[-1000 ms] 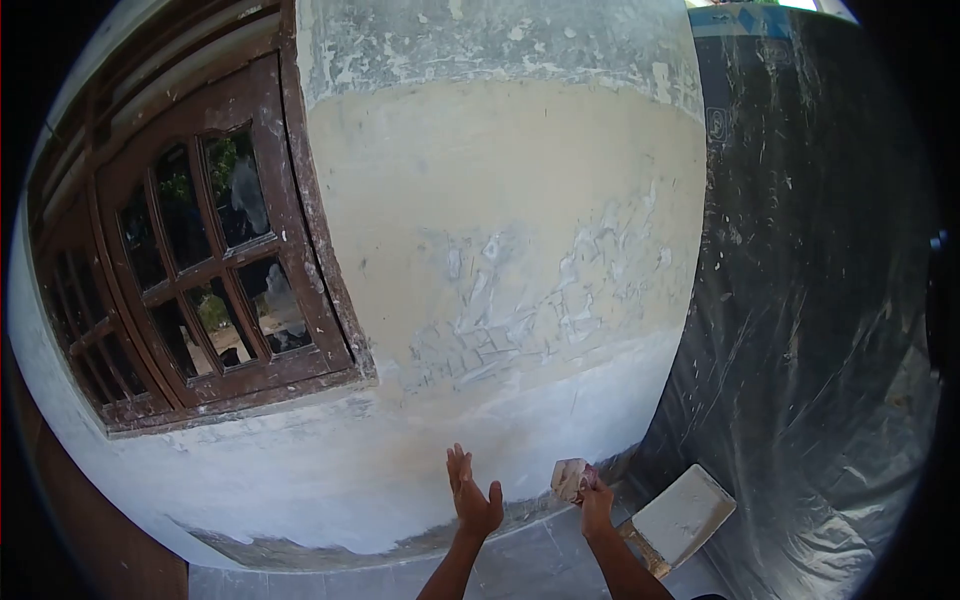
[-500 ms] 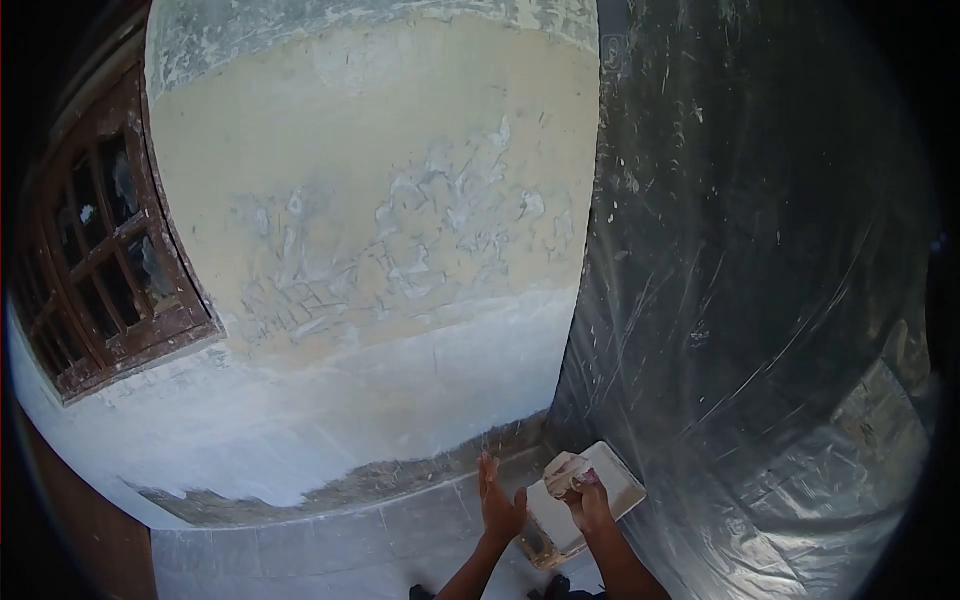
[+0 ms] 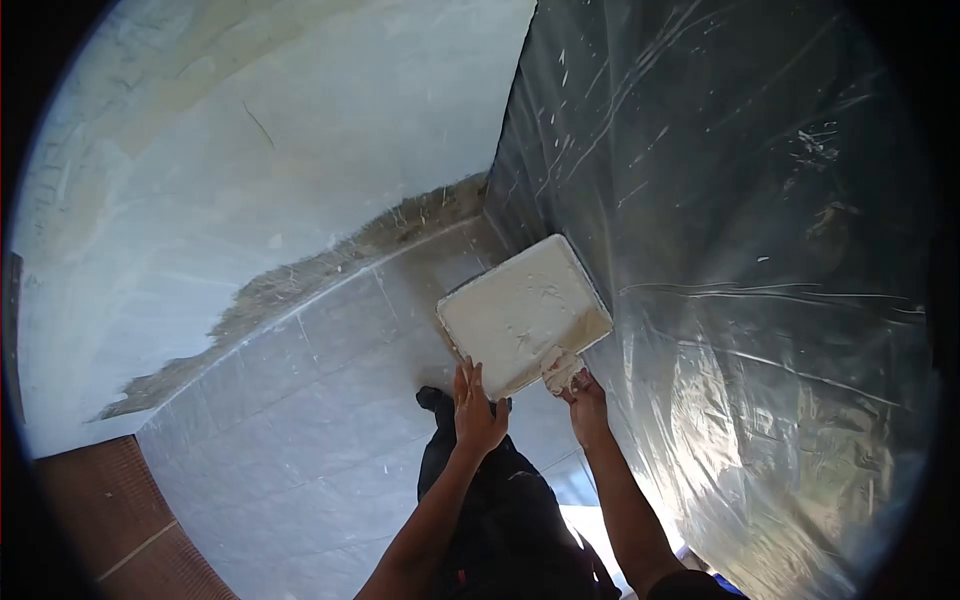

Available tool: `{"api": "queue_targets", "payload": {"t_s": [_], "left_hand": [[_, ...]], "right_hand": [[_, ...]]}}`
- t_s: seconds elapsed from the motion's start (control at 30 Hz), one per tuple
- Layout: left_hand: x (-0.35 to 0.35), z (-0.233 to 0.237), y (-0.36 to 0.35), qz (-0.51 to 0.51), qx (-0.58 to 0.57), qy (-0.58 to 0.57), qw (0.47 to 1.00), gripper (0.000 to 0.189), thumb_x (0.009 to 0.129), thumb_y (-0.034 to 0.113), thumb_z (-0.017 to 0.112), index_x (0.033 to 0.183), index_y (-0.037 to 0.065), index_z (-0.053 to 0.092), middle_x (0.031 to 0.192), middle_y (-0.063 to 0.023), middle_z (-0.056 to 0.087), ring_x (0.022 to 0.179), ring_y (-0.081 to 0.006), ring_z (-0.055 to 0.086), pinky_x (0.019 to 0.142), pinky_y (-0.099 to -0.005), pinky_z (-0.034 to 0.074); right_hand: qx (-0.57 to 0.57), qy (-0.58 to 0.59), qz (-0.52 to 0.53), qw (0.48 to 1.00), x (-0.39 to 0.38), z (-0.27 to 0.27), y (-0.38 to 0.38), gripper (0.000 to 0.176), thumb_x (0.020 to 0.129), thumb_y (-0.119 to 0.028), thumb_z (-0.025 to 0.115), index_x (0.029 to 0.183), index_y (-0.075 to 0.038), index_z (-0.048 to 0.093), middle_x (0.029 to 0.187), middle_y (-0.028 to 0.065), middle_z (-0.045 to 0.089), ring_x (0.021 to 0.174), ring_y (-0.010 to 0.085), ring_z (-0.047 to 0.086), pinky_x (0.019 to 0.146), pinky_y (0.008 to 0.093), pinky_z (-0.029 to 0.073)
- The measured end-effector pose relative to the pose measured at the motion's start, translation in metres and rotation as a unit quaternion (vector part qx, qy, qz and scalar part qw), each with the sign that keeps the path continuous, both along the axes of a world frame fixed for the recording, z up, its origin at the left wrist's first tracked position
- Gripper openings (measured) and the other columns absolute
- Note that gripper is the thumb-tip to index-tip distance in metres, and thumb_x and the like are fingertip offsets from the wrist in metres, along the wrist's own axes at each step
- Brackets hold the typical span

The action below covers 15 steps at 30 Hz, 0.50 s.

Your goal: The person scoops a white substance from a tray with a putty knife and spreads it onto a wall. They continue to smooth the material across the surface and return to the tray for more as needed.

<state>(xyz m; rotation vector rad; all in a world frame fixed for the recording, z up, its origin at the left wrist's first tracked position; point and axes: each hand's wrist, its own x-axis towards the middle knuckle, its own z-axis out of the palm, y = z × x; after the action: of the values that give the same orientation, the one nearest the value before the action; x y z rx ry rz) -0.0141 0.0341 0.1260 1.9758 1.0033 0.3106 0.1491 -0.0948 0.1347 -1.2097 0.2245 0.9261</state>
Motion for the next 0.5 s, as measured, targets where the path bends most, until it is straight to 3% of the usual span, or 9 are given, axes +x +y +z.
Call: {"api": "queue_targets", "payload": {"t_s": [0.07, 0.13, 0.17, 0.2, 0.23, 0.3, 0.33, 0.4, 0.5], "left_hand": [[-0.003, -0.033, -0.006, -0.028, 0.04, 0.042, 0.998, 0.084, 0.082, 0.013, 0.063, 0.153, -0.003, 0.021, 0.162, -0.0286, 0.018, 0.151, -0.0489, 0.01, 0.123, -0.0551, 0.012], [-0.01, -0.063, -0.014, -0.029, 0.02, 0.058, 0.998, 0.086, 0.084, 0.016, 0.062, 0.156, 0.0, 0.018, 0.161, -0.0299, 0.017, 0.151, -0.0501, 0.009, 0.123, -0.0578, 0.011], [-0.014, -0.077, -0.018, -0.036, 0.026, 0.074, 0.996, 0.087, 0.084, 0.017, 0.062, 0.156, 0.0, 0.017, 0.161, -0.0304, 0.016, 0.151, -0.0508, 0.008, 0.123, -0.0584, 0.01], [-0.017, -0.09, -0.02, -0.044, 0.035, 0.087, 0.995, 0.088, 0.083, 0.018, 0.062, 0.156, -0.001, 0.016, 0.161, -0.031, 0.015, 0.15, -0.0516, 0.007, 0.122, -0.0591, 0.009], [-0.02, -0.101, -0.022, -0.061, 0.04, 0.097, 0.993, 0.09, 0.083, 0.019, 0.062, 0.156, -0.003, 0.015, 0.161, -0.0321, 0.013, 0.15, -0.0524, 0.006, 0.122, -0.0595, 0.008], [-0.024, -0.116, -0.029, -0.076, 0.037, 0.108, 0.99, 0.091, 0.083, 0.02, 0.062, 0.156, -0.004, 0.014, 0.161, -0.0323, 0.013, 0.15, -0.0523, 0.005, 0.122, -0.0597, 0.008], [-0.026, -0.121, -0.029, -0.089, 0.048, 0.11, 0.989, 0.092, 0.083, 0.021, 0.062, 0.156, -0.006, 0.012, 0.161, -0.0326, 0.012, 0.15, -0.0522, 0.005, 0.122, -0.0598, 0.008], [-0.029, -0.127, -0.033, -0.107, 0.036, 0.136, 0.984, 0.093, 0.083, 0.023, 0.062, 0.155, -0.009, 0.011, 0.161, -0.0335, 0.013, 0.151, -0.0518, 0.005, 0.122, -0.0588, 0.008], [-0.03, -0.126, -0.033, -0.122, 0.028, 0.14, 0.982, 0.091, 0.085, 0.025, 0.06, 0.153, -0.012, 0.013, 0.161, -0.0342, 0.012, 0.151, -0.0507, 0.005, 0.123, -0.0565, 0.007]], "right_hand": [[-0.205, -0.197, 0.143, 0.948, 0.005, -0.033, -0.01, 0.048, 0.093, 0.005, 0.047, 0.141, 0.003, 0.05, 0.131, 0.0157, 0.061, 0.123, 0.0273, 0.06, 0.101, 0.0382, 0.05], [-0.291, -0.173, 0.195, 0.921, 0.011, -0.052, -0.009, 0.043, 0.094, 0.005, 0.047, 0.134, -0.004, 0.06, 0.123, 0.0142, 0.067, 0.124, 0.0256, 0.06, 0.104, 0.0359, 0.047], [-0.268, -0.392, 0.235, 0.848, 0.014, -0.07, -0.011, 0.047, 0.091, 0.005, 0.051, 0.136, -0.007, 0.06, 0.126, 0.0136, 0.066, 0.125, 0.0275, 0.059, 0.108, 0.0394, 0.043], [-0.224, -0.59, 0.263, 0.73, 0.016, -0.087, -0.012, 0.051, 0.088, 0.004, 0.055, 0.137, -0.011, 0.06, 0.128, 0.0129, 0.065, 0.127, 0.0294, 0.057, 0.112, 0.0429, 0.038], [-0.229, -0.579, 0.272, 0.734, 0.016, -0.095, -0.009, 0.051, 0.088, 0.004, 0.055, 0.137, -0.011, 0.06, 0.128, 0.0129, 0.065, 0.127, 0.0294, 0.057, 0.112, 0.0429, 0.038], [-0.359, -0.67, 0.356, 0.543, 0.011, -0.108, -0.009, 0.056, 0.083, 0.002, 0.06, 0.137, -0.015, 0.061, 0.133, 0.01, 0.063, 0.134, 0.0316, 0.051, 0.118, 0.0536, 0.025], [-0.357, -0.663, 0.364, 0.548, 0.005, -0.121, -0.017, 0.056, 0.083, 0.002, 0.06, 0.137, -0.015, 0.061, 0.133, 0.01, 0.063, 0.134, 0.0316, 0.051, 0.118, 0.0536, 0.025], [-0.355, -0.663, 0.372, 0.544, -0.01, -0.141, -0.033, 0.056, 0.082, 0.002, 0.058, 0.135, -0.016, 0.061, 0.137, 0.0074, 0.061, 0.141, 0.0304, 0.044, 0.12, 0.0608, 0.014], [-0.376, -0.652, 0.359, 0.551, -0.046, -0.137, -0.054, 0.054, 0.083, 0.002, 0.058, 0.134, -0.015, 0.062, 0.135, 0.0085, 0.062, 0.142, 0.0305, 0.045, 0.12, 0.059, 0.014]]}}
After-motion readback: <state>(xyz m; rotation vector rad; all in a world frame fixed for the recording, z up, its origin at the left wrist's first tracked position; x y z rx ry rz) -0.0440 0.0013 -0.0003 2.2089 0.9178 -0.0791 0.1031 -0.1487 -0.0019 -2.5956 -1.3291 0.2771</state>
